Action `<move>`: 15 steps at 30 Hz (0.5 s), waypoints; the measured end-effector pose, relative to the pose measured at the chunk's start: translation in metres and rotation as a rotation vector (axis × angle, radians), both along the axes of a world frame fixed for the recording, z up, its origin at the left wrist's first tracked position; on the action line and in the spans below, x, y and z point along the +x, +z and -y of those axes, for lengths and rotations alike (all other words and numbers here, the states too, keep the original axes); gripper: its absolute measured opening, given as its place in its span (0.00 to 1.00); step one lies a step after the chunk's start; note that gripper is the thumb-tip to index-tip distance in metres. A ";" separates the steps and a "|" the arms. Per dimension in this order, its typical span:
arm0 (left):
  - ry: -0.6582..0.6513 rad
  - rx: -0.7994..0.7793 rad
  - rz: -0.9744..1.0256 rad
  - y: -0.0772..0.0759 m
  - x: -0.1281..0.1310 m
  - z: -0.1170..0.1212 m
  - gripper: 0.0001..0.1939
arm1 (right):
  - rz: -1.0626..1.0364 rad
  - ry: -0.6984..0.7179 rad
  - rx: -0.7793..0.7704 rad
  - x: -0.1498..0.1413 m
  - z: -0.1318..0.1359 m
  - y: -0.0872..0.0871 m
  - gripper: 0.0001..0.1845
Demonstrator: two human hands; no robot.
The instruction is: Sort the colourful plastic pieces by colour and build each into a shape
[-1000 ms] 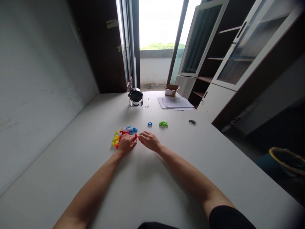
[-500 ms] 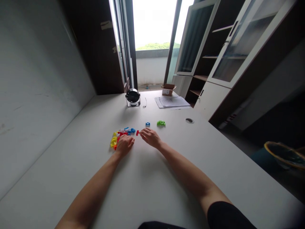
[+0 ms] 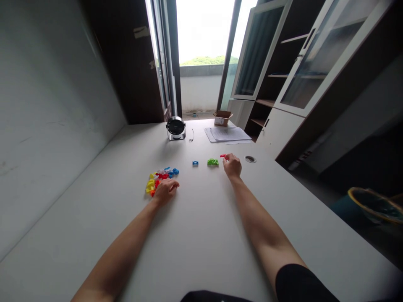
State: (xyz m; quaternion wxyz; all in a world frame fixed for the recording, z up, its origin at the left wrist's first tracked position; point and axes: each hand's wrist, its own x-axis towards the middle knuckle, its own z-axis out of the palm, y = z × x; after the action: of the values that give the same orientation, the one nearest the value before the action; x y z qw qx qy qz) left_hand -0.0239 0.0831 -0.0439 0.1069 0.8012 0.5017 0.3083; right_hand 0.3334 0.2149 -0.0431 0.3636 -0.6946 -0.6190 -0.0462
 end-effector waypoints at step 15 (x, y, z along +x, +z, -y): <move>-0.091 -0.058 0.121 0.007 -0.001 0.003 0.23 | -0.019 -0.169 -0.242 0.014 -0.005 -0.021 0.11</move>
State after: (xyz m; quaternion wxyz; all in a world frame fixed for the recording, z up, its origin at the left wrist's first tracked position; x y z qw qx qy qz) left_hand -0.0252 0.0800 -0.0371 0.1744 0.7995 0.4661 0.3363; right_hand 0.3470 0.2197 -0.0643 0.2777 -0.7835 -0.5559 0.0049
